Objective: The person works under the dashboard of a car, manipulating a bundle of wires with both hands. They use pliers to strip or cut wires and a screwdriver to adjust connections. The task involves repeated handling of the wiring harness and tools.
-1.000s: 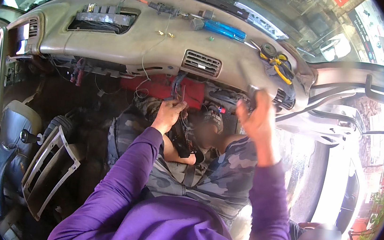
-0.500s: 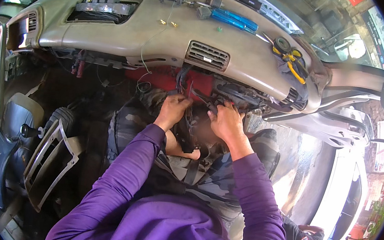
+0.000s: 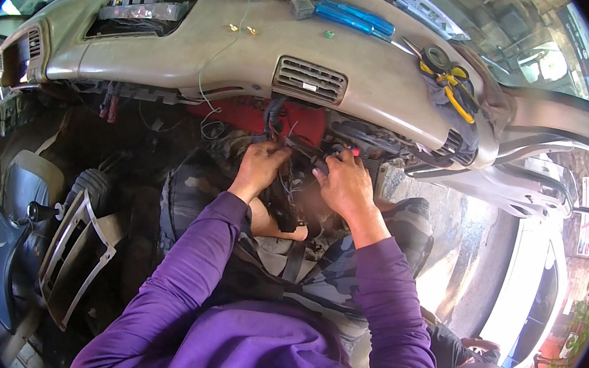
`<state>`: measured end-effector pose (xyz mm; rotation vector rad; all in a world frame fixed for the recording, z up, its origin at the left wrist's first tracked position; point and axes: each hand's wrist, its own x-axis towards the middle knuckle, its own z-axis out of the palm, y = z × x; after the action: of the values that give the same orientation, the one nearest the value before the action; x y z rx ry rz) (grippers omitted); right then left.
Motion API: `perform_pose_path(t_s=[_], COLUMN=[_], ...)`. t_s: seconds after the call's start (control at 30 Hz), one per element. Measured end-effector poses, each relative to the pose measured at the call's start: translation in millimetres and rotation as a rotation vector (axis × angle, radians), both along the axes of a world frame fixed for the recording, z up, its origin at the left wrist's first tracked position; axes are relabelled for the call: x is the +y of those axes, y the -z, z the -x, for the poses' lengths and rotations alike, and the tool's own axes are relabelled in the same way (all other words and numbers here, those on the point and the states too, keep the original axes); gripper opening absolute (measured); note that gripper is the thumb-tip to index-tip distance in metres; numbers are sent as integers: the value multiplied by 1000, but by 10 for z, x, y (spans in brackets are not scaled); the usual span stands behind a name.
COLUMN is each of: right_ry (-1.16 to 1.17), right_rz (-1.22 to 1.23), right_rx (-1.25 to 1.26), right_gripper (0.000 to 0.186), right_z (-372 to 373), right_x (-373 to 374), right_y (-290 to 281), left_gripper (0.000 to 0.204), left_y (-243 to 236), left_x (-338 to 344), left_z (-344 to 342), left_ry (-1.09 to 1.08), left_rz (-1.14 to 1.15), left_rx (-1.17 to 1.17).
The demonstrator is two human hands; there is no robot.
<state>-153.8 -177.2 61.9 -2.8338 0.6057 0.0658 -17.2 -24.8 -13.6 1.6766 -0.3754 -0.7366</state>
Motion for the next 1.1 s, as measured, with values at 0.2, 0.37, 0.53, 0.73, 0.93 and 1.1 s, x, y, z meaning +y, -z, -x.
perform_pose_path(t_s=[0.2,0.37,0.53,0.73,0.93,1.1], right_ry=[13,-6,-1,30,72,-12], right_rz=[-72,-60,-43,-181,-321,-23], right_rx=[134,69,31,63,224,-4], right_gripper=[40,40,38,36,39,34], right_z=[42,112,145,202,120,190], right_x=[21,-3,43,-27,-13,70], right_y=[-49,42,70,236,167,198], left_gripper=[25,25,23,22,25,29], left_y=[-6,47,137,128,304,149], left_x=[-22,12,27,-20,-28,-23], left_z=[-8,-51,-63,-4,12,-24], left_ry=[-121,-34,24,33,10,12], left_rz=[388,270,183,-33,-136,-33], left_rx=[487,450,313,-96,-368,-72])
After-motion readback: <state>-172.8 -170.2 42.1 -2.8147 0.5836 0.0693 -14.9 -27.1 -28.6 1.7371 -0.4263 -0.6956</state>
